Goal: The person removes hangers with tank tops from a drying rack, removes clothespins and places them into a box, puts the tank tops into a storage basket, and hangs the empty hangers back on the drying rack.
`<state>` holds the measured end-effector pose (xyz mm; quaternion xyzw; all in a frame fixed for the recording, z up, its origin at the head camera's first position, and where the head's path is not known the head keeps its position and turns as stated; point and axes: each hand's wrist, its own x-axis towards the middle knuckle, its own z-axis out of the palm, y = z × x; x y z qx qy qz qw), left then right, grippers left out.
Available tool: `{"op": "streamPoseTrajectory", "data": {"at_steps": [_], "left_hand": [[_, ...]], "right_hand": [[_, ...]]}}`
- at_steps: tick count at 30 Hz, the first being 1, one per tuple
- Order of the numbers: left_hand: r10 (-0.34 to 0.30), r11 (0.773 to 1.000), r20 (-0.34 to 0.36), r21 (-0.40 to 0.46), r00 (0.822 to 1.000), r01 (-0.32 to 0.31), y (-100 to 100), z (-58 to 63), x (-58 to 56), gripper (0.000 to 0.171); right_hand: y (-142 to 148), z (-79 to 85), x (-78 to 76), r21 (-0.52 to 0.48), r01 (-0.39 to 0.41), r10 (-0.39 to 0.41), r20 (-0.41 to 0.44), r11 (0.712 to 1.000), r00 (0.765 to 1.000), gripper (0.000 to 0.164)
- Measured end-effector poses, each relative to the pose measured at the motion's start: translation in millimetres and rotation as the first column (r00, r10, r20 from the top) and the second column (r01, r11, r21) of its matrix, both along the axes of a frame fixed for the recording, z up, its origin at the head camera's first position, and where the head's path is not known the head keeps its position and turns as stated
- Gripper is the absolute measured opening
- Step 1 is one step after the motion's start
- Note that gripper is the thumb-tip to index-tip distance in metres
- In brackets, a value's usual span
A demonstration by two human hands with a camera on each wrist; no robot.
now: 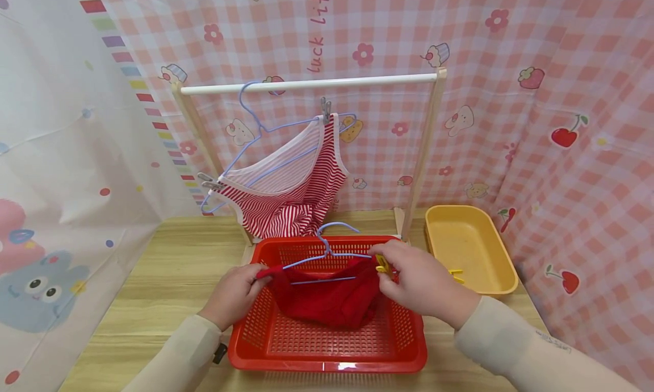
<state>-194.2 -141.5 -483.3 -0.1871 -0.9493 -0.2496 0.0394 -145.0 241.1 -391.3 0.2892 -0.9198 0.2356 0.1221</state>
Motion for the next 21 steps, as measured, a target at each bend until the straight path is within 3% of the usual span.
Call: {"op": "streamPoseTrajectory", "data": {"at_steps": [11,21], "left_hand": [[-0.001,1.000,-0.006,-0.003,1.000,0.001,-0.7,-1.1,-0.5,0.003],[-0.002,1.000,-0.024,-0.005,1.000,0.002,0.1,-0.9,-0.2,0.004]], "right_hand": [[36.5,0.5,-14.1,0.012,0.107,-0.106,-0.031,0.994,0.994,0.040],[80.5,-19.8,-37.7,0.069,0.211,-0.215,0.059,0.975,0.975,0.041]]}}
